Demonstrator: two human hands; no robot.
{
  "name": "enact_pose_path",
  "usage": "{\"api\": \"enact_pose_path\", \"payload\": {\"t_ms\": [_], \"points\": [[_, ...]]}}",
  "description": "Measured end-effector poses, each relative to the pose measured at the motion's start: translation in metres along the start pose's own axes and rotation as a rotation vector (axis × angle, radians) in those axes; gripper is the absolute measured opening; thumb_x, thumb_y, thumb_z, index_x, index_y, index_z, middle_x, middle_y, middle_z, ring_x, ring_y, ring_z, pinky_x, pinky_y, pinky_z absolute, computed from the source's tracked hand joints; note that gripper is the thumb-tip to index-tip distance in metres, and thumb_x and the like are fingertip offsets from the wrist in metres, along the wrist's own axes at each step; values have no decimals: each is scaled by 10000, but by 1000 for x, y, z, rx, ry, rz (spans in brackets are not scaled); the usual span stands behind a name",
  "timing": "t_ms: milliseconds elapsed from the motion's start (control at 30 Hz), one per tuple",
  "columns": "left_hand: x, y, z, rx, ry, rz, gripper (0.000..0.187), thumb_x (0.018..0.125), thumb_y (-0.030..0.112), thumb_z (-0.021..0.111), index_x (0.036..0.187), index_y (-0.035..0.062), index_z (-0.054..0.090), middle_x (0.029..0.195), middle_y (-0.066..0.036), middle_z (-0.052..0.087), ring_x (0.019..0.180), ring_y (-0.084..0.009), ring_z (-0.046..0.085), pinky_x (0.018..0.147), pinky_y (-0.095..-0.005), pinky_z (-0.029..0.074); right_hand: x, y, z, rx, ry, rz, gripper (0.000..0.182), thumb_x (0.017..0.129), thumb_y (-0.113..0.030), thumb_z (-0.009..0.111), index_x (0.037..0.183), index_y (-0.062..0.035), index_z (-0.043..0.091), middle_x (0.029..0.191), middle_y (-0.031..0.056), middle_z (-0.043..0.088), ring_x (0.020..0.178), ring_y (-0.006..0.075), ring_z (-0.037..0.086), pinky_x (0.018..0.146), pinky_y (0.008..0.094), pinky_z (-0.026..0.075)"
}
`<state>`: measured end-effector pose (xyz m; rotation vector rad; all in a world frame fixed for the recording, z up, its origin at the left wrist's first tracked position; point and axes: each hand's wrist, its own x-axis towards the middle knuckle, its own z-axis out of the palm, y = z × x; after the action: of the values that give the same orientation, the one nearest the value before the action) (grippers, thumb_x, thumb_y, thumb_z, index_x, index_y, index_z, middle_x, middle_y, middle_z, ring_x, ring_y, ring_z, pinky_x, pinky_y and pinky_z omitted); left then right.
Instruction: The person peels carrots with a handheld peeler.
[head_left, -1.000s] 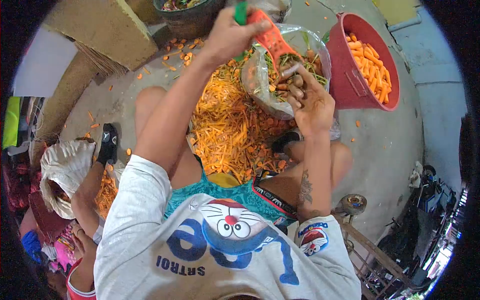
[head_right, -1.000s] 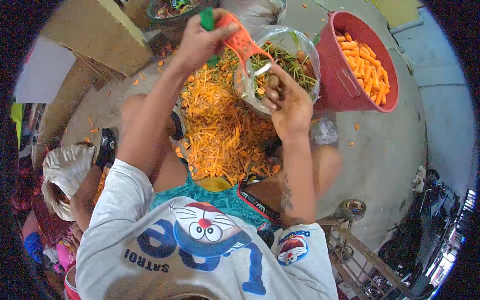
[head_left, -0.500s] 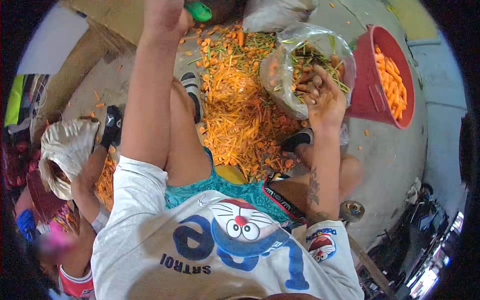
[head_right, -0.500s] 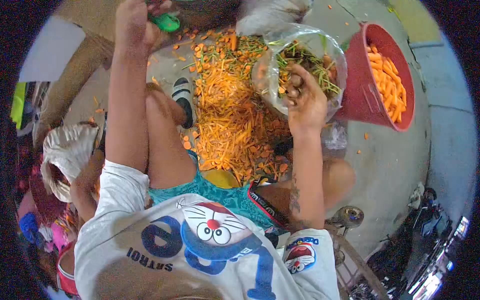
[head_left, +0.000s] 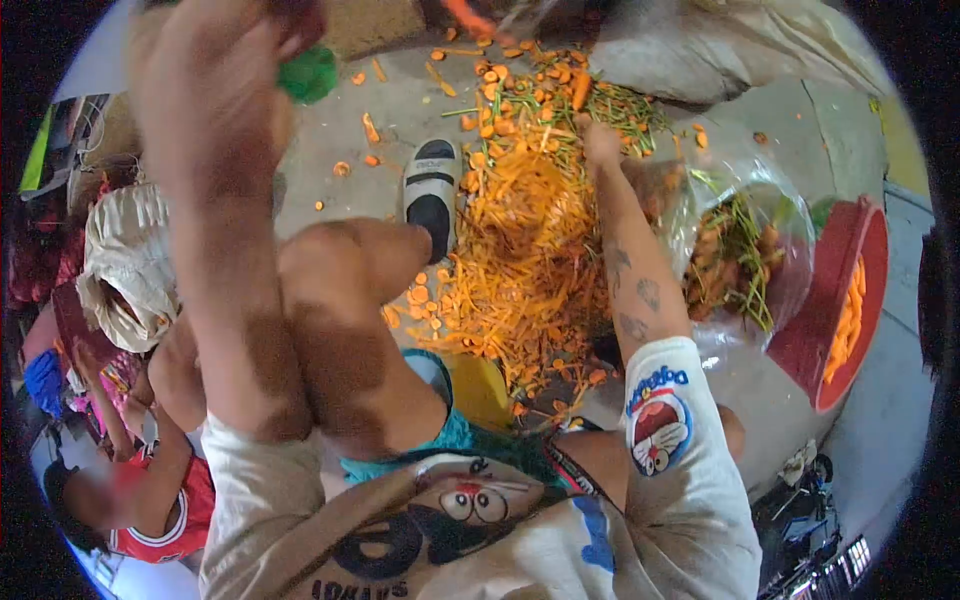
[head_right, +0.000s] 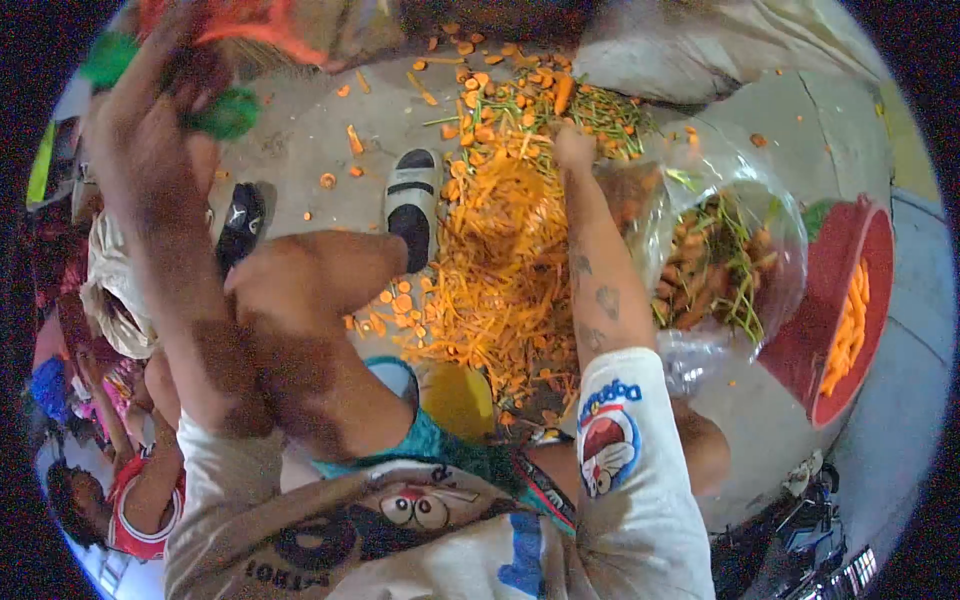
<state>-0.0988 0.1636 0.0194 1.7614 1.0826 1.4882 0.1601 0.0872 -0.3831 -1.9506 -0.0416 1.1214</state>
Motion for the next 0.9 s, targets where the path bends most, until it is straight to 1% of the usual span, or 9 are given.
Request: {"api": "enact_pose_path", "payload": {"t_ms": [133,200,233,267,467,633,700,833,900], "points": [[52,-75,-66,-247,-197,-239,302,992,112,612,1241,-44,681,1055,-47,706,689,-39,536,566,-206,383,63,5,19,-476,209,-144,295,1020,-267,573,912,-7,661,510,7,355,393,177,223,435,363,297],[59,-98,-91,-28,-328,-120,397,985,59,555,1354,-78,604,1293,-127,657,765,-62,541,595,-202,385,93,8,28,-520,265,-212,329,1021,-276,573,890,-5,707,518,46,450,408,191,353,456,380,342],[68,-102,-94,-177,-341,-132,421,948,1,599,1360,-85,591,1391,-173,619,922,-131,637,695,-228,509,97,-2,28,-590,253,-209,314,994,-290,597,1013,2,712,735,121,594,597,242,535,576,417,450],[71,-111,-91,-172,-353,-136,421,948,1,599,1360,-85,591,1391,-173,619,922,-131,637,695,-228,509,99,-10,28,-659,245,-209,369,967,-303,622,1136,10,718,953,196,738,787,294,717,697,454,559],[74,-124,-71,-180,-427,-162,466,940,1,613,1394,-89,557,1361,-178,636,875,-97,627,691,-209,498,129,-5,38,-945,232,-85,445,944,-464,672,1023,-31,734,923,148,736,833,290,727,726,420,585],[67,-94,-67,-225,-450,-132,507,934,1,626,1423,-93,528,1336,-181,650,835,-70,619,687,-193,489,72,1,30,-433,302,-323,393,983,-403,657,1042,-18,706,921,105,705,697,248,647,664,430,548],[54,-76,-47,119,-417,146,473,962,50,613,1410,-85,549,1199,-132,692,738,-30,553,628,-169,425,46,24,39,355,238,-404,332,1014,-356,625,1097,-36,661,913,58,660,715,202,616,681,407,524],[17,-12,10,61,-164,-56,138,977,184,717,1032,72,657,724,12,626,467,-40,430,422,-237,317,-66,9,22,989,32,-102,273,1055,-315,559,1176,-73,588,911,24,592,756,150,562,678,335,485],[10,2,5,-120,-255,-89,142,974,184,720,1020,68,652,738,6,639,481,-46,456,429,-231,343,-102,7,6,1157,-72,-6,258,1065,-296,542,1215,-88,563,945,27,586,755,138,534,637,302,455]]}}
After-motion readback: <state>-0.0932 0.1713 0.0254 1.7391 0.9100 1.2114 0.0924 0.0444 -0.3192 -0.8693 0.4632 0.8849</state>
